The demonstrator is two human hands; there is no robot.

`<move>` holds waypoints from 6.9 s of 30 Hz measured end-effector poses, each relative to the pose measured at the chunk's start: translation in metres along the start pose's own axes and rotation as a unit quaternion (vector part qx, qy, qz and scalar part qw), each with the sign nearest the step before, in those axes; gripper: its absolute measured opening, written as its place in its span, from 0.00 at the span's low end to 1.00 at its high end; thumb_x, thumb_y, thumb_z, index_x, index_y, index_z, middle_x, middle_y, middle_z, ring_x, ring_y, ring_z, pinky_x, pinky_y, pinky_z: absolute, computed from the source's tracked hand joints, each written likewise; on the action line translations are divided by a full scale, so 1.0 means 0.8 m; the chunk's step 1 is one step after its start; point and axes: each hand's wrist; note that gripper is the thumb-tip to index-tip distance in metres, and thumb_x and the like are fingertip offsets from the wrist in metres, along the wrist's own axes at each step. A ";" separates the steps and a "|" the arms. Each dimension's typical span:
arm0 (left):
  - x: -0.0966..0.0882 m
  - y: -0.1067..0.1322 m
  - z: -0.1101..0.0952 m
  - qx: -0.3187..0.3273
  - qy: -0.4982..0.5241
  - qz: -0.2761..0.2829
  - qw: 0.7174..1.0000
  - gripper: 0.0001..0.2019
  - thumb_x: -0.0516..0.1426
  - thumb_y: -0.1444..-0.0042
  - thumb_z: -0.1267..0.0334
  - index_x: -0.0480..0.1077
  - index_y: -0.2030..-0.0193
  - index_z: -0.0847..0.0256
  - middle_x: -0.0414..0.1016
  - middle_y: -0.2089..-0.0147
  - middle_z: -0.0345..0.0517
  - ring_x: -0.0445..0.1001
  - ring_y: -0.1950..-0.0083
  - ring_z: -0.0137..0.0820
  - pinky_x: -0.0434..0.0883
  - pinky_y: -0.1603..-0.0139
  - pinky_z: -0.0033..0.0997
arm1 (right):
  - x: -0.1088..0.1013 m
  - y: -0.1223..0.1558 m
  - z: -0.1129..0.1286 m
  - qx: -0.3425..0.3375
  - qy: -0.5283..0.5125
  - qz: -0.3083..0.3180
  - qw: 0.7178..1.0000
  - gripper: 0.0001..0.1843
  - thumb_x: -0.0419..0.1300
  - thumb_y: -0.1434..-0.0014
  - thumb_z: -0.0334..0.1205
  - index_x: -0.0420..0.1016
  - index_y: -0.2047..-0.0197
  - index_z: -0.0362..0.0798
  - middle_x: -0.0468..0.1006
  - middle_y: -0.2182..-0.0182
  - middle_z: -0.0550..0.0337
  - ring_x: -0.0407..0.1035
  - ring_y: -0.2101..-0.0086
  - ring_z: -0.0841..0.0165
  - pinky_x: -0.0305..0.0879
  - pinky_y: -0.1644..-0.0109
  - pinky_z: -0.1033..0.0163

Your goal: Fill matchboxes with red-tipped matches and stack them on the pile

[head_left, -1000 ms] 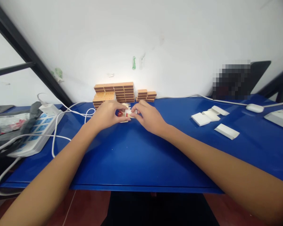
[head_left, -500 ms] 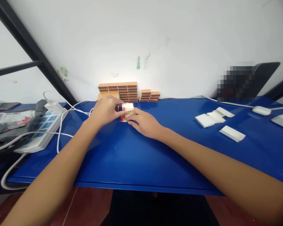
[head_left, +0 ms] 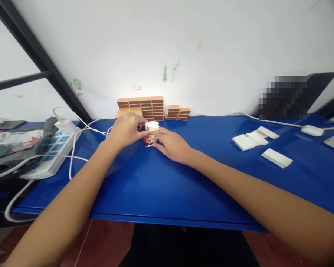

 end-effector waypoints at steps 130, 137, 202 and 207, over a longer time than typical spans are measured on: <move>0.015 0.002 -0.041 0.066 0.091 0.025 0.993 0.17 0.71 0.43 0.46 0.83 0.56 0.58 0.86 0.60 0.48 0.81 0.60 0.41 0.68 0.59 0.36 | -0.074 0.012 -0.014 0.068 0.032 0.016 0.997 0.06 0.62 0.29 0.37 0.78 0.60 0.47 0.76 0.59 0.53 0.68 0.62 0.65 0.58 0.58 0.60; 0.013 0.001 -0.040 0.068 0.091 0.034 0.993 0.17 0.69 0.41 0.45 0.83 0.60 0.57 0.84 0.65 0.46 0.79 0.64 0.39 0.66 0.62 0.36 | -0.060 0.010 -0.018 0.034 0.021 -0.034 0.999 0.06 0.61 0.29 0.37 0.78 0.58 0.48 0.75 0.59 0.54 0.68 0.61 0.64 0.59 0.57 0.60; 0.014 0.002 -0.032 0.055 0.050 0.018 0.997 0.17 0.71 0.41 0.48 0.83 0.55 0.59 0.85 0.60 0.49 0.81 0.59 0.43 0.68 0.60 0.36 | -0.056 0.011 -0.027 0.018 0.036 -0.068 0.997 0.05 0.57 0.29 0.32 0.74 0.56 0.46 0.74 0.53 0.50 0.70 0.57 0.61 0.65 0.52 0.57; 0.016 0.002 -0.038 0.070 0.069 0.014 0.995 0.16 0.71 0.42 0.49 0.82 0.57 0.58 0.84 0.62 0.47 0.79 0.61 0.39 0.67 0.61 0.35 | -0.049 0.014 -0.025 0.002 0.041 -0.034 0.999 0.03 0.59 0.30 0.33 0.74 0.55 0.46 0.73 0.53 0.50 0.70 0.57 0.61 0.64 0.53 0.57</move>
Point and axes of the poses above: each hand's wrist, its own y-axis away from the middle knuckle, its own x-axis out of the palm, z = x × y
